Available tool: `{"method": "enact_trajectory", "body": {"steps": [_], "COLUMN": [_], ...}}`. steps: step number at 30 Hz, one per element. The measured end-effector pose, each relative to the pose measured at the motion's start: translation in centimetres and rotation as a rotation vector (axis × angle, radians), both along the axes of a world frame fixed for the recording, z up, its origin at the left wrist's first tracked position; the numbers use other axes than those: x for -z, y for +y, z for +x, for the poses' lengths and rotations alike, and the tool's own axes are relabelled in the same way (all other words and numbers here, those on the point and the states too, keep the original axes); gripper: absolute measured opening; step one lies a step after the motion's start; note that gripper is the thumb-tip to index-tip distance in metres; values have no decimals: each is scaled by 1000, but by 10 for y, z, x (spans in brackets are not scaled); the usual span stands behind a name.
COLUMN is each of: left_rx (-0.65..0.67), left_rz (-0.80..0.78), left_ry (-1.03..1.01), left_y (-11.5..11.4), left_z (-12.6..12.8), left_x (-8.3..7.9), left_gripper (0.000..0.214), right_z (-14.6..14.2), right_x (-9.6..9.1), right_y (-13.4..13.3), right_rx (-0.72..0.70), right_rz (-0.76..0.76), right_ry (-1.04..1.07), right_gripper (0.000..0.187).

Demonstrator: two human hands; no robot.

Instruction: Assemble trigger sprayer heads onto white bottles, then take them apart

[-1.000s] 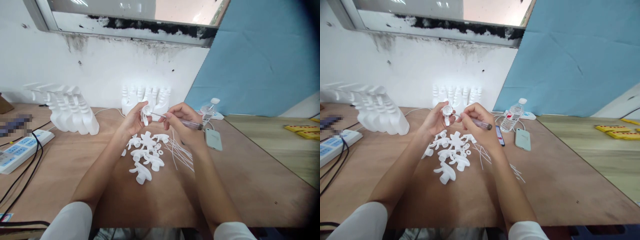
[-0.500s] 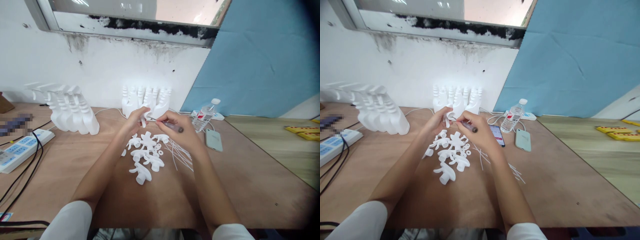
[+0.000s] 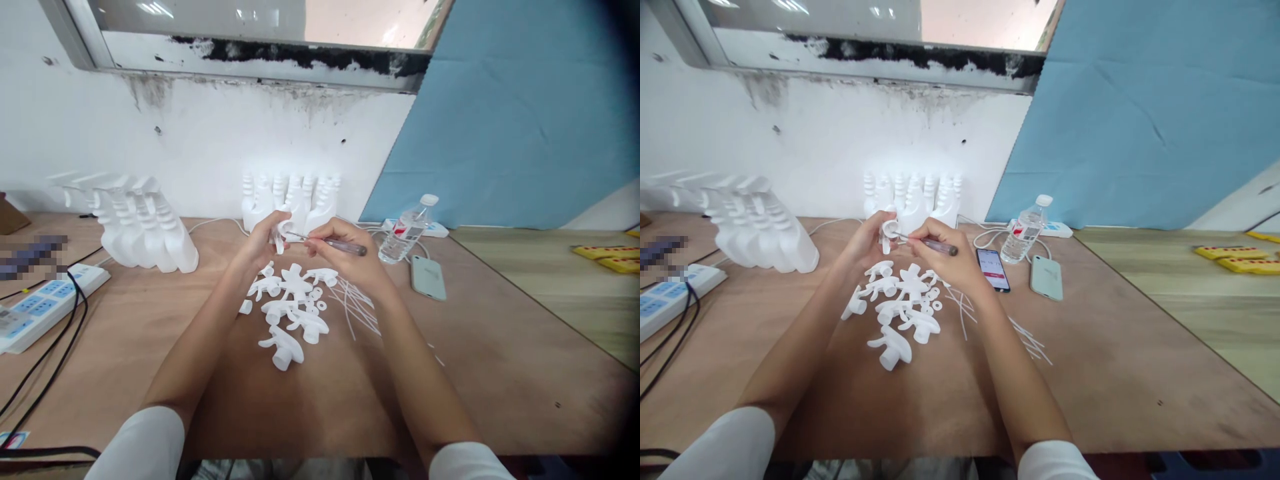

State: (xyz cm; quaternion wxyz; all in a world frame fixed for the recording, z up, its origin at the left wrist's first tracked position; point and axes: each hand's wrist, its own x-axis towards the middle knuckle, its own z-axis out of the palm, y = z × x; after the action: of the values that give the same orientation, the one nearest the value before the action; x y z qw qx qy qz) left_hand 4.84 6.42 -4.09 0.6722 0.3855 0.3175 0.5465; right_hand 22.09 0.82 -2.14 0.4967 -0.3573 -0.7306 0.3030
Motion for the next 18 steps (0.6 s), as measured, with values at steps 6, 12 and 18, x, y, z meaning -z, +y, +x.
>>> {"method": "enact_trajectory", "body": {"steps": [6,12,18], "left_rx": [66,142,21], "left_rz": [23,-133,-162], "left_ry": [-107,-211,-176], "left_y": [-1,-2,-4], "left_z": [-1,1,6], "left_x": [-4,-8,-7], "left_gripper": [27,26,25], "right_z": [-3,-16,-17], "right_x": [4,15,23], "right_y": [0,3,15], "right_rx": [-83,4,82], "right_rz": [-37,175,646], "right_ry": [165,84,-321], "right_gripper": [16,10,14]}}
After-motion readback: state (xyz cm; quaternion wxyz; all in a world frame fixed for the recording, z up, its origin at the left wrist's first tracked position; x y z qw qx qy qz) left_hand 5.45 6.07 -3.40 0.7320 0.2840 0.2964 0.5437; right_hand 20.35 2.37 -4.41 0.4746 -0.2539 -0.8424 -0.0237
